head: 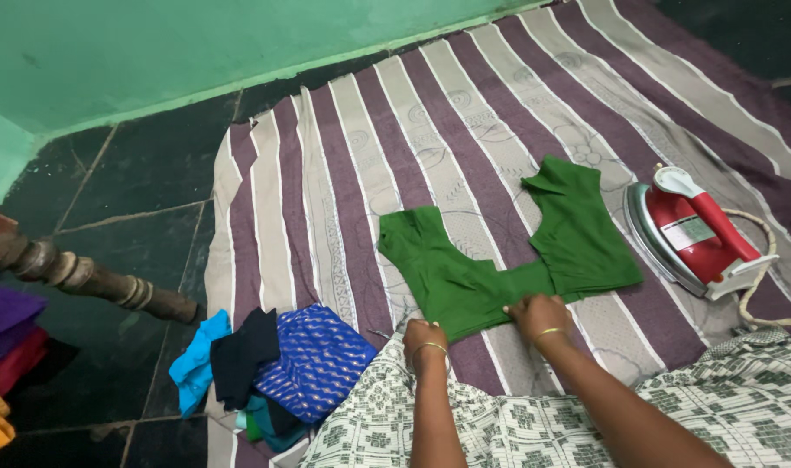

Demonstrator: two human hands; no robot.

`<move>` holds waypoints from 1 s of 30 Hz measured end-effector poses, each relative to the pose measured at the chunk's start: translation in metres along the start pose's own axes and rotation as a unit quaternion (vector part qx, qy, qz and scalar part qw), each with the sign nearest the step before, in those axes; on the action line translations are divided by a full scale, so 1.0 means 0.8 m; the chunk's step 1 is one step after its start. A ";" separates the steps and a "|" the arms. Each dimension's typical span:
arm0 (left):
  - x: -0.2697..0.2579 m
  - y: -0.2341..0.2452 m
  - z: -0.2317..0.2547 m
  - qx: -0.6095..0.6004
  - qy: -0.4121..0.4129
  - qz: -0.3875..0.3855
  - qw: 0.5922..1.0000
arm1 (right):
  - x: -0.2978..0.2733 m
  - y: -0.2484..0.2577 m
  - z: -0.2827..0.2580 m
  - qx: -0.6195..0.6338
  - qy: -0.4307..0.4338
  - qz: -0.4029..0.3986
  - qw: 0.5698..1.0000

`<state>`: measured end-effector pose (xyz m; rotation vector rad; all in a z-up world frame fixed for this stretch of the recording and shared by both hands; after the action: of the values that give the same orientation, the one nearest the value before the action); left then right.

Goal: The person irons a green sleeveless top on a striped cloth laid on the floor. They repeatedly smooth the fabric with their hands and use a red electric iron to press different sections of the garment.

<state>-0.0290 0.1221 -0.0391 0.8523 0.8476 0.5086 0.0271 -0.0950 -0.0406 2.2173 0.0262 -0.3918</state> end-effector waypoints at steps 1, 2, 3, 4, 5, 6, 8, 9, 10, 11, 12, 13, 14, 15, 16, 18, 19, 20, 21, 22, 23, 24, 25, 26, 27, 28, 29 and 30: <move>0.003 -0.003 -0.001 0.002 -0.007 0.004 1.000 | -0.006 0.002 -0.004 -0.014 0.012 0.001 1.000; 0.004 -0.006 -0.003 0.004 -0.013 0.008 1.000 | -0.013 0.005 -0.007 -0.028 0.023 0.001 0.999; 0.005 -0.009 -0.005 0.006 -0.019 0.012 1.000 | -0.018 0.006 -0.010 -0.042 0.035 0.001 0.999; 0.006 -0.011 -0.006 0.014 -0.022 0.017 1.000 | -0.023 0.008 -0.013 -0.052 0.043 0.008 0.998; 0.006 -0.013 -0.007 0.022 -0.026 0.023 0.999 | -0.028 0.009 -0.016 -0.062 0.052 0.016 0.997; 0.005 -0.014 -0.005 0.028 -0.030 0.028 0.999 | -0.030 0.012 -0.018 -0.073 0.060 0.024 0.995; 0.001 -0.012 -0.002 0.033 -0.065 0.046 0.996 | -0.035 0.017 -0.021 -0.073 0.059 0.028 0.995; -0.001 -0.009 0.000 0.035 -0.082 0.054 0.995 | -0.036 0.018 -0.023 -0.074 0.059 0.030 0.995; -0.004 -0.006 -0.001 0.052 -0.070 0.040 0.995 | -0.039 0.017 -0.023 -0.070 0.058 0.036 0.995; -0.007 -0.003 -0.001 0.068 -0.058 0.026 0.996 | -0.040 0.017 -0.023 -0.066 0.057 0.042 0.995; -0.011 0.001 -0.001 0.085 -0.046 0.012 0.995 | -0.042 0.017 -0.022 -0.062 0.056 0.047 0.995; -0.015 0.005 -0.001 0.081 -0.043 0.013 0.996 | -0.042 0.016 -0.022 -0.065 0.057 0.046 0.995; -0.020 0.009 0.000 0.077 -0.041 0.014 0.996 | -0.042 0.016 -0.022 -0.067 0.057 0.046 0.995; -0.023 0.013 0.001 0.073 -0.039 0.015 0.996 | -0.042 0.016 -0.022 -0.070 0.057 0.046 0.995; -0.027 0.016 0.001 0.057 -0.042 0.013 0.997 | -0.041 0.017 -0.021 -0.070 0.061 0.048 0.995; -0.032 0.019 0.001 0.026 -0.049 0.010 0.998 | -0.039 0.017 -0.020 -0.071 0.069 0.054 0.994; -0.034 0.021 0.002 0.026 -0.045 0.011 0.999 | -0.037 0.018 -0.019 -0.070 0.061 0.040 0.995; -0.034 0.022 0.002 0.027 -0.041 0.012 0.999 | -0.035 0.018 -0.019 -0.068 0.053 0.026 0.996; -0.034 0.023 0.002 0.027 -0.037 0.013 0.999 | -0.033 0.019 -0.019 -0.066 0.046 0.012 0.997; -0.034 0.024 0.002 0.012 -0.044 0.017 0.999 | -0.032 0.019 -0.018 -0.069 0.046 0.012 0.996; -0.035 0.025 0.000 -0.003 -0.051 0.021 0.998 | -0.030 0.019 -0.019 -0.073 0.045 0.013 0.996; -0.034 0.025 0.000 -0.019 -0.058 0.025 0.998 | -0.029 0.020 -0.018 -0.076 0.045 0.014 0.996; -0.032 0.024 -0.001 -0.007 -0.052 -0.002 0.999 | -0.027 0.020 -0.018 -0.074 0.036 0.006 0.997; -0.031 0.023 -0.002 0.006 -0.046 -0.029 0.999 | -0.027 0.020 -0.018 -0.071 0.026 -0.001 0.997; -0.029 0.022 -0.003 0.019 -0.040 -0.056 0.997 | -0.026 0.019 -0.018 -0.069 0.017 -0.009 0.997; -0.027 0.020 -0.004 -0.002 -0.048 -0.050 0.998 | -0.027 0.019 -0.018 -0.064 0.022 -0.004 0.998; -0.026 0.016 -0.005 -0.024 -0.057 -0.043 0.997 | -0.026 0.019 -0.019 -0.059 0.026 0.002 0.998; -0.026 0.012 -0.006 -0.045 -0.065 -0.037 0.996 | -0.027 0.019 -0.017 -0.055 0.030 0.007 0.998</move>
<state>-0.0453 0.1155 -0.0240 0.7611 0.7285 0.4179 0.0126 -0.0912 -0.0148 2.1192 0.0638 -0.3081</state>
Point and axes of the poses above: each hand's wrist, its own x-axis towards the middle knuckle, its own y-axis out of the back of the hand, z = x × y, the point moved 1 cm from there along x, towards the middle knuckle, and after that the axes turned 13 degrees about x, right-handed, at the moved point
